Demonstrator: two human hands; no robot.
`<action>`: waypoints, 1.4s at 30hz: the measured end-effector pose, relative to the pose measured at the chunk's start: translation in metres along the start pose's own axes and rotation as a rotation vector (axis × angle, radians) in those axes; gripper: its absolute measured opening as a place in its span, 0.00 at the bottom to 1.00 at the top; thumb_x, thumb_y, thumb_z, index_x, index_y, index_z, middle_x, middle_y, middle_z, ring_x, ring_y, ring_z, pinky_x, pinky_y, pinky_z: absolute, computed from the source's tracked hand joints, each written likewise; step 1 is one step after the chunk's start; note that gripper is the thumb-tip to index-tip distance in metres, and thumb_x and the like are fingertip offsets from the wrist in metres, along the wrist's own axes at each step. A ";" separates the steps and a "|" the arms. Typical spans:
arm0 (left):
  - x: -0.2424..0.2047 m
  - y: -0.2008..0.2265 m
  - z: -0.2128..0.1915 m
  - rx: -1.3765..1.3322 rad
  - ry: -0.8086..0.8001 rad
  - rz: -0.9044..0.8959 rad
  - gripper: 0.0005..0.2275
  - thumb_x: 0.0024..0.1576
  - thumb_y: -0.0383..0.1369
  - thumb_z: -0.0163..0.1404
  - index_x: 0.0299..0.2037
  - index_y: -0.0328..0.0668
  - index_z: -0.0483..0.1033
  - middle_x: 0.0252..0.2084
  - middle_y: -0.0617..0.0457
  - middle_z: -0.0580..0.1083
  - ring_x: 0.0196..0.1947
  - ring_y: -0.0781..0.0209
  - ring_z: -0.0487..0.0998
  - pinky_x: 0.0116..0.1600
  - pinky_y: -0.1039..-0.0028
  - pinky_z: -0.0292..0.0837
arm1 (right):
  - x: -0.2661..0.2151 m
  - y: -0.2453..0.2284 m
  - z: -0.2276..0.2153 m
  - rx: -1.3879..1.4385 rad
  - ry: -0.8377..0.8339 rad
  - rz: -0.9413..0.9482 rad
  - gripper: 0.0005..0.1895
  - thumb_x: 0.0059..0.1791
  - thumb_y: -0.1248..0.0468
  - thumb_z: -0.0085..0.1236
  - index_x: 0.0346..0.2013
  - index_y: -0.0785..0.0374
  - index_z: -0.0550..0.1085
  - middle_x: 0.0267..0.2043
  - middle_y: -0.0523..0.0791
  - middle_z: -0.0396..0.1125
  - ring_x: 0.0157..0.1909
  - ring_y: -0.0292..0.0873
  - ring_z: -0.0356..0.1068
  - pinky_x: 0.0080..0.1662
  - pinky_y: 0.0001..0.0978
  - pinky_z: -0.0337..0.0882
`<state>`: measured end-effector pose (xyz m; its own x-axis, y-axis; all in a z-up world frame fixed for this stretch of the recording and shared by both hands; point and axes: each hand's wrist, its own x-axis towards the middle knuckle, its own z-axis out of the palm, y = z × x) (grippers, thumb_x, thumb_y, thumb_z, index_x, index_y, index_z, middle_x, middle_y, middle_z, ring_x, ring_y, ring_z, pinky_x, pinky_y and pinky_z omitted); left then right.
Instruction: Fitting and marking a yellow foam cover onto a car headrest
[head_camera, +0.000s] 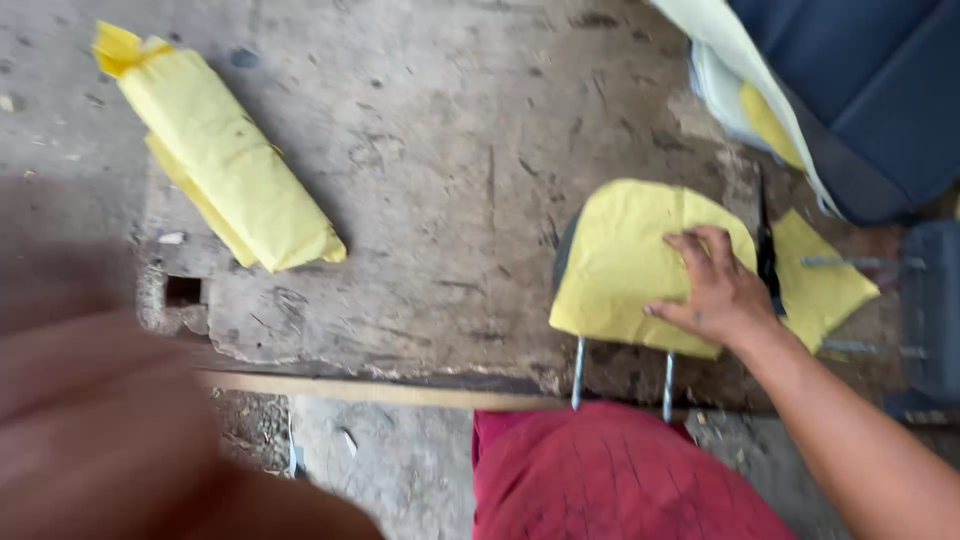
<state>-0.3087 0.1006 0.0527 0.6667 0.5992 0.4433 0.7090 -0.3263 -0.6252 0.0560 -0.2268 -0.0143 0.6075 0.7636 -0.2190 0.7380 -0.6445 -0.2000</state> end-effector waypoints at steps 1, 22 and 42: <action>-0.004 0.003 -0.003 -0.104 -0.045 0.008 0.12 0.71 0.32 0.37 0.55 0.46 0.75 0.41 0.61 0.75 0.26 0.72 0.65 0.29 0.80 0.61 | 0.002 -0.007 -0.010 0.064 -0.048 0.021 0.52 0.32 0.44 0.73 0.68 0.48 0.62 0.68 0.47 0.52 0.58 0.62 0.69 0.52 0.57 0.74; 0.082 0.064 -0.094 -2.005 -0.773 -0.242 0.10 0.56 0.31 0.61 0.45 0.38 0.81 0.39 0.41 0.79 0.40 0.48 0.82 0.48 0.57 0.80 | 0.008 -0.020 -0.037 0.215 -0.159 0.090 0.50 0.36 0.50 0.76 0.67 0.56 0.63 0.66 0.53 0.52 0.61 0.71 0.68 0.56 0.68 0.74; 0.044 0.219 -0.118 -1.684 -0.219 0.227 0.12 0.52 0.31 0.59 0.46 0.44 0.78 0.50 0.52 0.76 0.53 0.51 0.76 0.61 0.60 0.68 | 0.004 -0.001 0.003 -0.085 -0.060 0.041 0.56 0.32 0.39 0.70 0.73 0.39 0.57 0.72 0.43 0.48 0.59 0.50 0.68 0.51 0.45 0.74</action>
<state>-0.0972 -0.0307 0.0112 0.8408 0.4702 0.2683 0.1493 -0.6778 0.7199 0.0562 -0.2232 -0.0176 0.6211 0.7309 -0.2829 0.7366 -0.6677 -0.1080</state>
